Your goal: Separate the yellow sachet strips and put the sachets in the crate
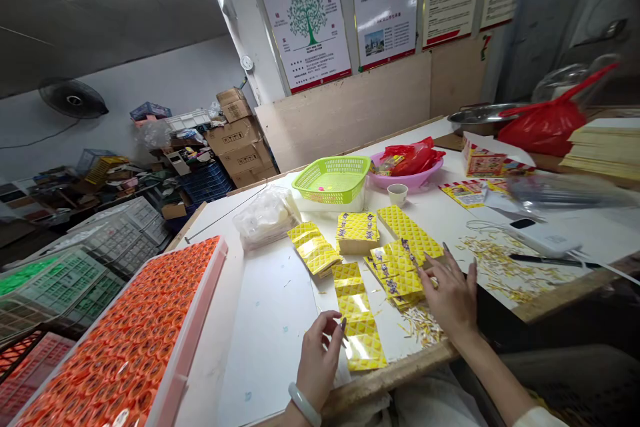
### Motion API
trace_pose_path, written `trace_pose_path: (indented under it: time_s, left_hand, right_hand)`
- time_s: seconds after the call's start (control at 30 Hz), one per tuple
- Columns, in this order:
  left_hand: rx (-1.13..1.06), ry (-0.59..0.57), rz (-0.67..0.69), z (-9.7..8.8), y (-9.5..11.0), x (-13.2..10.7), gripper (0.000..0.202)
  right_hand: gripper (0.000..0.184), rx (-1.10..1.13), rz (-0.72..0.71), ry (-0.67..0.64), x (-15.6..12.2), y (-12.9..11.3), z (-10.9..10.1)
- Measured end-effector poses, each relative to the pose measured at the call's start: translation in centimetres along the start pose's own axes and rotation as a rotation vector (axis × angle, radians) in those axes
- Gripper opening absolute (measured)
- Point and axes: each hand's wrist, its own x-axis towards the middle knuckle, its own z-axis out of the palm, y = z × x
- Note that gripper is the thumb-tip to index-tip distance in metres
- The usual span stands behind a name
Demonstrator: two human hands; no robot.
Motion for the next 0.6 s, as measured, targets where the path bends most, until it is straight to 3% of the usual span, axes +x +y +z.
trace_pose_path:
  time_s: [0.1,0.2,0.3,0.4,0.5,0.6]
  left_hand:
    - [-0.205,0.033,-0.047,1.3,-0.1,1.2,0.044]
    - [-0.428,0.046,-0.137,3.5,0.3,3.3,0.066]
    - [-0.525,-0.097,-0.191,5.5,1.5,5.3,0.072]
    - [-0.530,-0.160,-0.183,6.5,2.6,6.2,0.062]
    - [-0.523,-0.102,-0.181,6.7,2.8,6.1,0.060]
    - [-0.514,-0.060,-0.182,6.5,2.5,5.8,0.060]
  right_hand:
    - [0.034,0.151,0.096,0.053,0.1,-0.2,-0.5]
    - [0.035,0.303,0.176,0.061,0.0,-1.1,-1.1]
    - [0.037,0.420,0.227,0.044,-0.1,-2.4,-2.2]
    - [0.038,0.501,0.334,-0.102,-0.2,-3.4,-3.4]
    - [0.041,0.644,0.468,-0.326,-0.2,-3.8,-4.3]
    - [0.043,0.817,0.565,-0.413,-0.1,-4.0,-4.5]
